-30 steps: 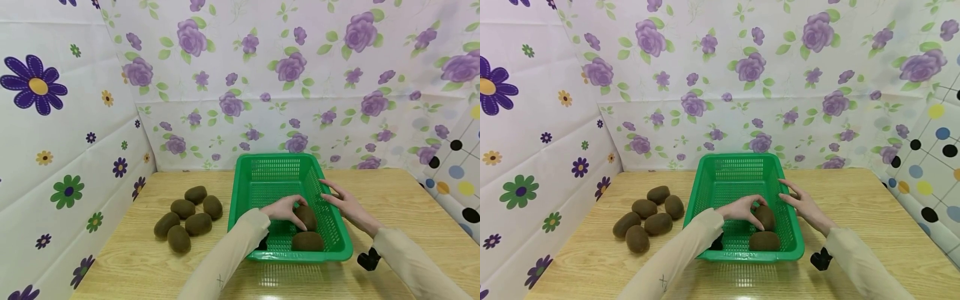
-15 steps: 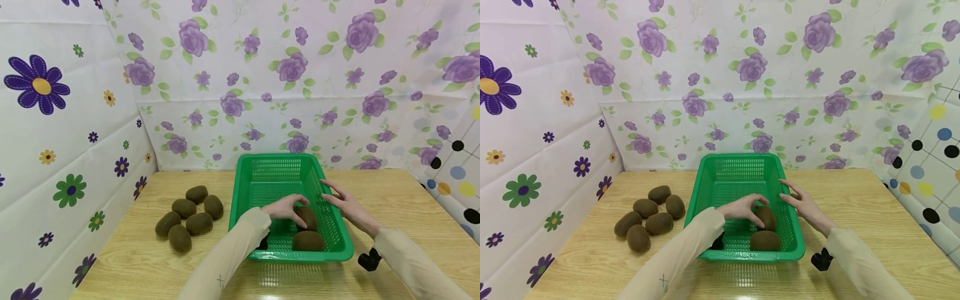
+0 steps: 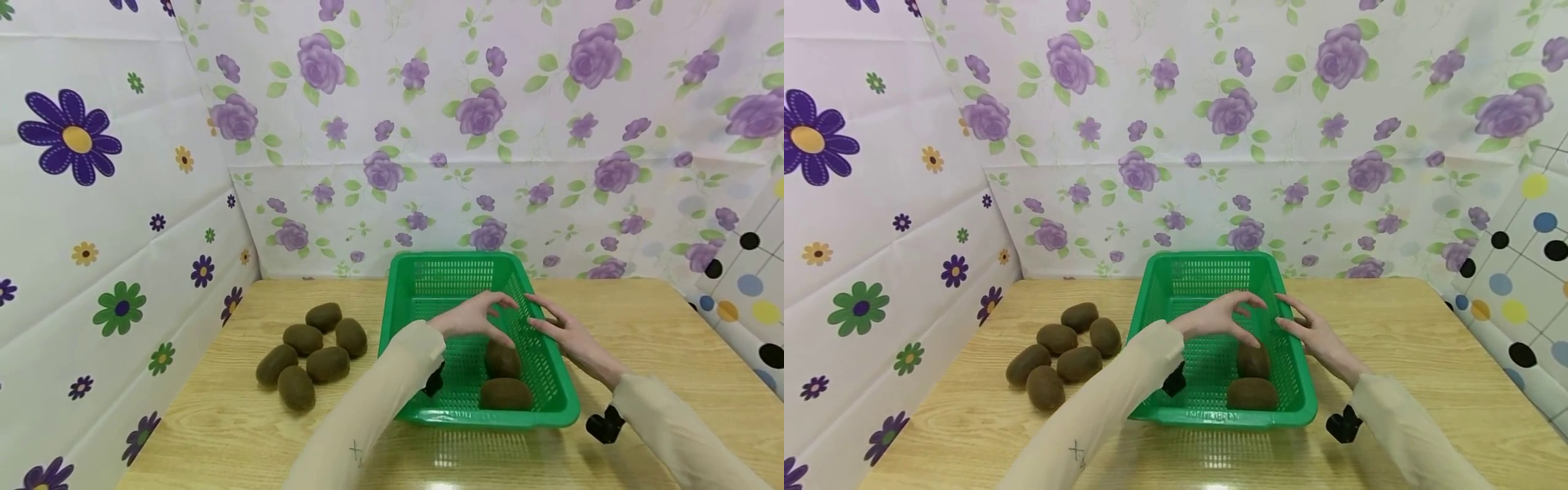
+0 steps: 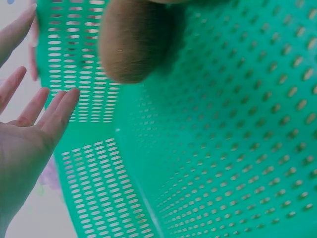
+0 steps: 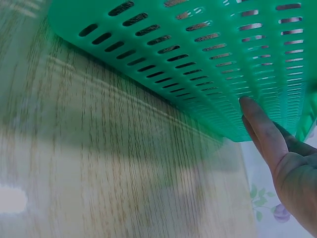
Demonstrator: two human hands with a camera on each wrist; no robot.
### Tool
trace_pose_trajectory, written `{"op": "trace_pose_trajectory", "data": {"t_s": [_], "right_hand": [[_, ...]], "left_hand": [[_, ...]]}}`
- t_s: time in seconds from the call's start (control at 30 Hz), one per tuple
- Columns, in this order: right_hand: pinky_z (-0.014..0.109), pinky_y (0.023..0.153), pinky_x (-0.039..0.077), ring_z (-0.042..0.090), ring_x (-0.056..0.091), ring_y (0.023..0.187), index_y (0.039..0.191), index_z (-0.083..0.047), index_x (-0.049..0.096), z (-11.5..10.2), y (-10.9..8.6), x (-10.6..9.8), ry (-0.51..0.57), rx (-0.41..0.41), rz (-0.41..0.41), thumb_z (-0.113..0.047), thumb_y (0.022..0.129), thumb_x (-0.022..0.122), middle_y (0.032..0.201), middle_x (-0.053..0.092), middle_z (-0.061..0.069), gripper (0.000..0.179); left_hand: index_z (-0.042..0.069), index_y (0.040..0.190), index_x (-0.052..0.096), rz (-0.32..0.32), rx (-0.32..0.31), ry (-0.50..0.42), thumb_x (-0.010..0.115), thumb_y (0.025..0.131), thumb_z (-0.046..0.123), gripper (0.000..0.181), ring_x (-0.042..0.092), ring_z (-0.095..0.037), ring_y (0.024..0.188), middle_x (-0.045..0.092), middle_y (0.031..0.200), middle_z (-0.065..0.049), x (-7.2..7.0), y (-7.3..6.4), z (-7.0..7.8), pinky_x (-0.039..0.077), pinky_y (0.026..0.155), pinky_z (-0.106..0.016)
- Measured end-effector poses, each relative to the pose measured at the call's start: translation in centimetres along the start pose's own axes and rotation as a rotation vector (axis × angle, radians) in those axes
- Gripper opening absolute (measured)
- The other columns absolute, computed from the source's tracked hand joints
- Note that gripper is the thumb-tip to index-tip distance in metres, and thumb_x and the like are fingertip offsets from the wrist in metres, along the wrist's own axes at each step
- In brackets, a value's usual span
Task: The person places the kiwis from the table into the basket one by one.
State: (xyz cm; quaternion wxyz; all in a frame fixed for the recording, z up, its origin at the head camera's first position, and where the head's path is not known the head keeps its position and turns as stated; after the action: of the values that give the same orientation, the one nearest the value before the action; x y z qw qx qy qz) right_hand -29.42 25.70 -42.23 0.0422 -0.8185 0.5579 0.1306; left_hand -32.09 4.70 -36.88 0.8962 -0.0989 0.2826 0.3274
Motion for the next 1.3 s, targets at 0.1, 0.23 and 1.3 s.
{"op": "trace_pose_trajectory", "data": {"t_s": [0.1, 0.23, 1.3], "right_hand": [[0.062, 0.082, 0.034, 0.049, 0.018, 0.123, 0.146, -0.017, 0.019, 0.0, 0.1, 0.0, -0.003, 0.0, -0.001, -0.026, 0.096, 0.047, 0.148, -0.003, 0.01, 0.058], [0.061, 0.085, 0.032, 0.049, 0.019, 0.123, 0.146, -0.017, 0.018, 0.0, 0.1, 0.1, 0.01, 0.0, -0.004, -0.026, 0.096, 0.047, 0.148, -0.002, 0.012, 0.058], [0.04, 0.037, 0.023, 0.017, 0.036, 0.045, 0.146, -0.014, 0.018, -0.1, 0.1, 0.0, 0.032, -0.022, 0.006, -0.023, 0.096, 0.048, 0.146, 0.006, 0.021, 0.059]], "left_hand": [[0.01, 0.13, 0.045, 0.012, 0.022, -0.023, 0.077, 0.074, 0.015, 0.065, 0.043, -0.019, 0.113, 0.041, 0.128, 0.002, -1.0, -0.2, 0.7, 0.042, 0.082, -0.024], [0.009, 0.13, 0.045, 0.027, 0.045, -0.062, 0.076, 0.074, 0.012, 0.064, 0.045, -0.018, 0.111, 0.042, 0.128, 0.002, -2.6, -0.8, 1.6, 0.043, 0.08, -0.024], [0.01, 0.13, 0.046, 0.359, -0.014, -0.168, 0.07, 0.079, 0.005, 0.057, 0.04, -0.03, 0.117, 0.042, 0.132, -0.007, -14.1, -14.8, -3.9, 0.042, 0.087, -0.04]]}}
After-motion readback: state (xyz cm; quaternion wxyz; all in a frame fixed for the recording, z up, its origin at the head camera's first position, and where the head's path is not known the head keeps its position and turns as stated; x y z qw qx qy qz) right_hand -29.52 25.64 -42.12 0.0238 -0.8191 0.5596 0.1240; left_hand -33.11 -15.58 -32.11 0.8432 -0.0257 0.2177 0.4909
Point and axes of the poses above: each hand's wrist, its own y-axis towards the middle knuckle, its own x-axis out of the palm, z = x × y, the point moved 2 cm from there along y, towards the middle knuckle
